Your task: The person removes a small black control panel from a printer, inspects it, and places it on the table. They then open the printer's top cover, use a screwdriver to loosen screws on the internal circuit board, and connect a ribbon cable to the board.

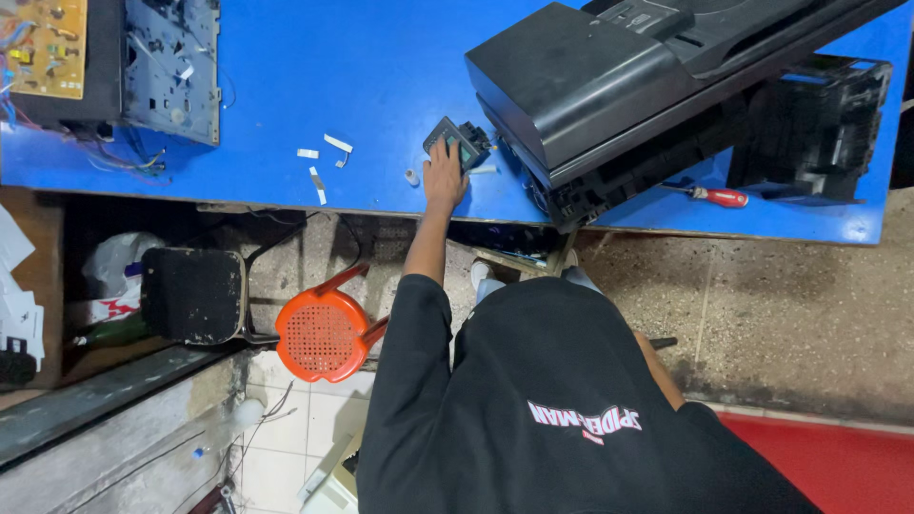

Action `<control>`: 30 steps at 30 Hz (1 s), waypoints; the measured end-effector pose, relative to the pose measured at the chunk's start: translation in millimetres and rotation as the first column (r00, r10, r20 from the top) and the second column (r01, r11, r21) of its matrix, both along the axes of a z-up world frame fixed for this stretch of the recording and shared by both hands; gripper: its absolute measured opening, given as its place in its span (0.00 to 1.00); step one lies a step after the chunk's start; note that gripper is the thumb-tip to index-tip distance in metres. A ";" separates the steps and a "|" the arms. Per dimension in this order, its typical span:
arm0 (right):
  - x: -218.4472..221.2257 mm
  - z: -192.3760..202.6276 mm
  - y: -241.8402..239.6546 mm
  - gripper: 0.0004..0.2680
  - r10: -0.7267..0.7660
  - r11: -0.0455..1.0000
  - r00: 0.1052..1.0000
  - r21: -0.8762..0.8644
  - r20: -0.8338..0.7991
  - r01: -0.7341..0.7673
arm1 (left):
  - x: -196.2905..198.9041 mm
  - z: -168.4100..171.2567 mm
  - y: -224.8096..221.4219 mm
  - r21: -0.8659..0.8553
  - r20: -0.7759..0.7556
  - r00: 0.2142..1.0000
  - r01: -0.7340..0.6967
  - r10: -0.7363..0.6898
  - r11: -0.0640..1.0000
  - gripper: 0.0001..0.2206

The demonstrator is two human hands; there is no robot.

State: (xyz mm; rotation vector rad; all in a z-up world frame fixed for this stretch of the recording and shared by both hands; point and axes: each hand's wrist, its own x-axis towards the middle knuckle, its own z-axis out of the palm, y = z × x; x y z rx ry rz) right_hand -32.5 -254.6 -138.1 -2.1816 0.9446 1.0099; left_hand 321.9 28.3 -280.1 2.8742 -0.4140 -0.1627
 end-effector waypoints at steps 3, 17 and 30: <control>-2.5 -11.4 -5.8 0.11 -0.003 1.000 0.999 0.013 0.033 0.002 | -1.1 1.0 -0.2 -0.008 0.025 1.000 -0.012 0.012 1.000 0.39; 100.5 -42.3 -105.0 0.07 0.326 0.945 0.309 -0.302 0.894 -0.124 | -91.3 274.7 -81.6 -0.781 0.587 0.772 0.462 0.242 0.421 0.20; 229.0 -49.2 -172.7 0.11 0.851 0.431 0.010 -0.689 0.524 -0.582 | -78.7 318.9 -166.3 -0.083 0.551 0.758 0.465 -0.349 0.881 0.37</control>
